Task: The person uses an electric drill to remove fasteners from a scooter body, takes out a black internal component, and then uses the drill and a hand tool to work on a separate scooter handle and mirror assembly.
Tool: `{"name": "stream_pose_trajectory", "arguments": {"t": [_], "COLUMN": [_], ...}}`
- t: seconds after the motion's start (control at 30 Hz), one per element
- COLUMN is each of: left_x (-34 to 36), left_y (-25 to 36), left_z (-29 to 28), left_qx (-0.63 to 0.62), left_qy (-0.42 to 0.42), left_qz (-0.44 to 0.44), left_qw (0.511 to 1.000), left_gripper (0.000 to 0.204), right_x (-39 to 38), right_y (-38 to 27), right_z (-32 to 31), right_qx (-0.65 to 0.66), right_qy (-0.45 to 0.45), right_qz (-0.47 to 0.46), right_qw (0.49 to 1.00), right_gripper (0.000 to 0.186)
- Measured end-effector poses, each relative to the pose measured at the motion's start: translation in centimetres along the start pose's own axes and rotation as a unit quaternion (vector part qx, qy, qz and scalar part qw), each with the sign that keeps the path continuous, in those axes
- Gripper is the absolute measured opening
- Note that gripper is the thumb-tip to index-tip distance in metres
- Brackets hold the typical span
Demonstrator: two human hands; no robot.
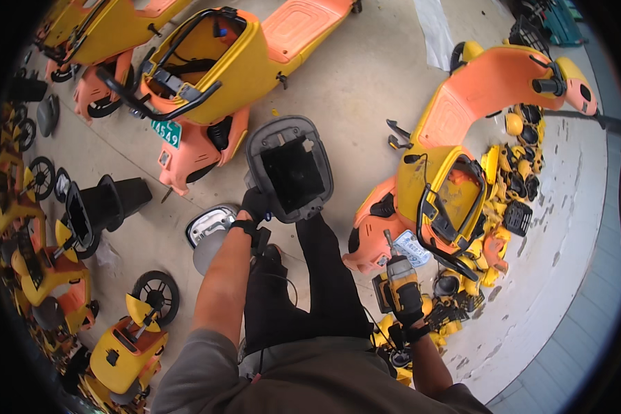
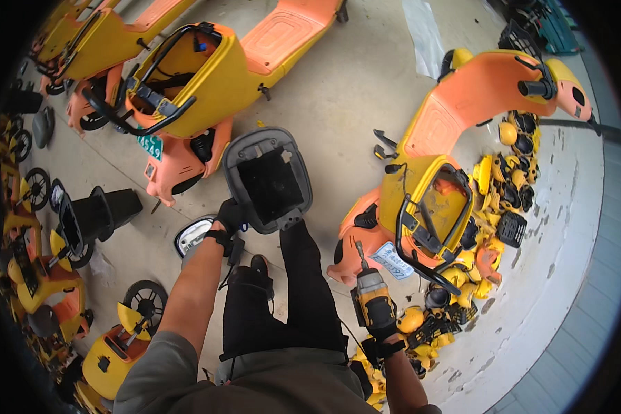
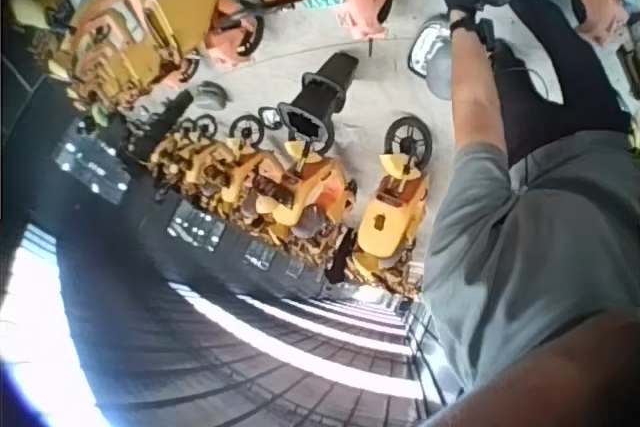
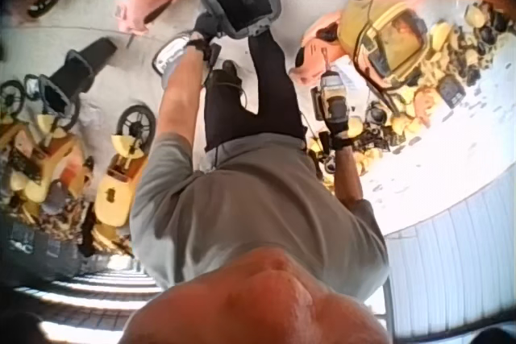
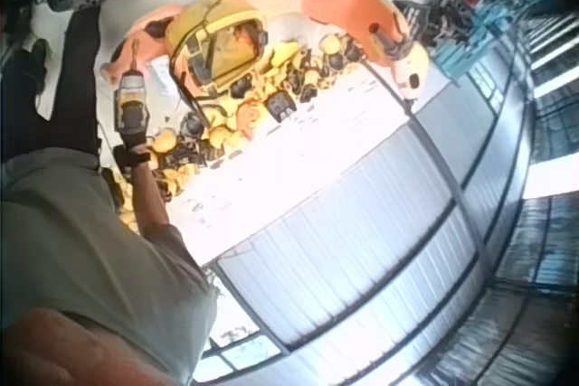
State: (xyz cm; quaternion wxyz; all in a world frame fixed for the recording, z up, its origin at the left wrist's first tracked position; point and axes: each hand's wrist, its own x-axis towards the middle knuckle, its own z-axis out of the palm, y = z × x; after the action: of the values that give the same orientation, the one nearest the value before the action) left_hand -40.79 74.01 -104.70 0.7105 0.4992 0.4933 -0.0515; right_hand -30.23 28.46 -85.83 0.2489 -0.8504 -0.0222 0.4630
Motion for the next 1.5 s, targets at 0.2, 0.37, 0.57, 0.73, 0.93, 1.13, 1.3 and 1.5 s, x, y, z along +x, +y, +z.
{"name": "stream_pose_trajectory", "arguments": {"t": [0.2, 0.37, 0.57, 0.73, 0.93, 1.13, 1.3, 1.5], "left_x": [9.6, 17.2, 22.9, 25.9, 22.7, 17.2, 14.6, 6.3], "left_y": [3.1, 4.5, 3.3, -2.8, 2.4, 7.3, -0.6, 2.9], "left_z": [0.6, 1.4, 1.2, -7.7, -3.1, -1.9, -12.7, -14.8], "left_qx": [0.252, 0.381, 0.505, 0.694, 0.667, 0.626, 0.501, 0.495], "left_qy": [-0.072, -0.159, -0.203, -0.023, 0.022, 0.012, -0.103, -0.198], "left_qz": [0.025, 0.052, -0.08, 0.13, 0.067, 0.051, 0.113, 0.054], "left_qw": [0.965, 0.909, 0.835, 0.707, 0.742, 0.778, 0.852, 0.844], "left_gripper": [0.018, 0.018, 0.024, 0.031, 0.027, 0.025, 0.019, 0.026], "right_x": [2.8, 1.7, -0.8, 0.8, 0.0, 1.2, 4.5, 5.4], "right_y": [-4.0, -4.7, -5.8, -7.9, -9.9, -14.0, -20.2, -23.5], "right_z": [-1.3, -0.9, 0.8, 2.3, 2.7, 1.8, 0.8, -0.3], "right_qx": [0.057, 0.087, 0.127, 0.142, 0.156, 0.256, 0.437, 0.453], "right_qy": [-0.024, -0.03, -0.034, -0.049, -0.03, 0.009, -0.001, 0.003], "right_qz": [0.049, 0.126, 0.196, 0.197, 0.192, 0.11, -0.022, -0.13], "right_qw": [0.997, 0.988, 0.972, 0.969, 0.968, 0.96, 0.899, 0.882], "right_gripper": [0.045, 0.044, 0.044, 0.044, 0.043, 0.043, 0.043, 0.035]}}
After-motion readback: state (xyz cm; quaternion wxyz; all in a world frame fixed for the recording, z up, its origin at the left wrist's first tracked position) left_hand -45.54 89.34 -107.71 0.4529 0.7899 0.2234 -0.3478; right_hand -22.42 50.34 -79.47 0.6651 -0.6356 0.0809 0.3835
